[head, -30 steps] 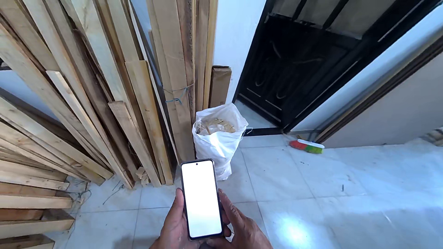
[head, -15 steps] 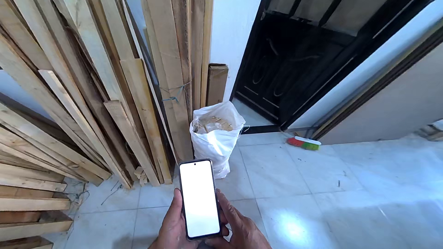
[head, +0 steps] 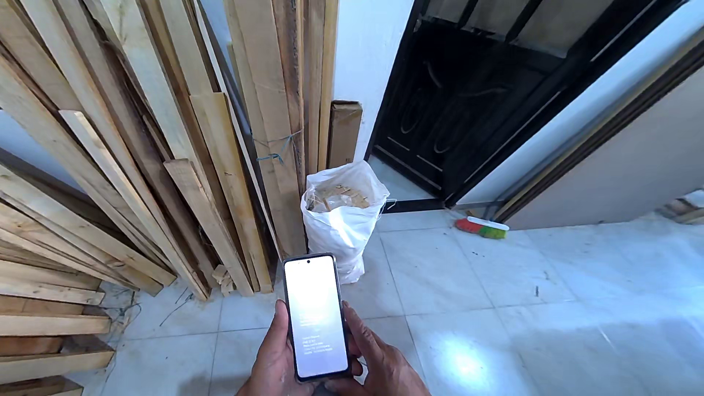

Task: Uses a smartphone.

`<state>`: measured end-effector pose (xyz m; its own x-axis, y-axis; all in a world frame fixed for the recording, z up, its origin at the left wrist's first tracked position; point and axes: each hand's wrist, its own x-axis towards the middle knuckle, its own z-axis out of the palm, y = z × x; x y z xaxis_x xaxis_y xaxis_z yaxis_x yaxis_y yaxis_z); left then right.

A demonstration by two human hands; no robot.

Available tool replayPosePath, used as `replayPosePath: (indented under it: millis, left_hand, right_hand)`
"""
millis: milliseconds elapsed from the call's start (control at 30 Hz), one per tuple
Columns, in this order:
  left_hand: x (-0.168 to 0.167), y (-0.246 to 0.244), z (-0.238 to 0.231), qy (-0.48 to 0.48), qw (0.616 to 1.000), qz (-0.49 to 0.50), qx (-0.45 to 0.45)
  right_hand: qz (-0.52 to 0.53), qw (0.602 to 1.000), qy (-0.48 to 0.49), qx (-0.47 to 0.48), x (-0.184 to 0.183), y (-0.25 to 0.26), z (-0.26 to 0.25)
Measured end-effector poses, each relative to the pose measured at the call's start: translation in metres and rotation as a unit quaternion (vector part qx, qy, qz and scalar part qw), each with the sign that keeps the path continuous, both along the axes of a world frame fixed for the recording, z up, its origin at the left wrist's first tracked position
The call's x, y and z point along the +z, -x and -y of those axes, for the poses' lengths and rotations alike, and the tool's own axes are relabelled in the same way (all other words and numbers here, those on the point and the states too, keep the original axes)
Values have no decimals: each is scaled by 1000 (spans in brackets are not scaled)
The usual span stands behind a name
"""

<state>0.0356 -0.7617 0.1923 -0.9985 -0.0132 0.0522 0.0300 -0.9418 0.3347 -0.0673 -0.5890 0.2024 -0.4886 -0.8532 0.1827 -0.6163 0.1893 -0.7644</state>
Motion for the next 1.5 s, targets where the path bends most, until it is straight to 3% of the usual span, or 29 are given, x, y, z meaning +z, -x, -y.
replayPosePath:
  millis: [933, 1233, 1500]
  left_hand:
    - [1, 4, 3, 1, 998, -53, -21]
    - [1, 5, 1, -17, 999, -50, -9]
    - [-2, 4, 1, -16, 999, -39, -1]
  right_hand:
    - [4, 1000, 3, 1, 6, 2, 3]
    - [-172, 980, 87, -53, 24, 16, 21]
    - [-211, 974, 66, -57, 41, 24, 44]
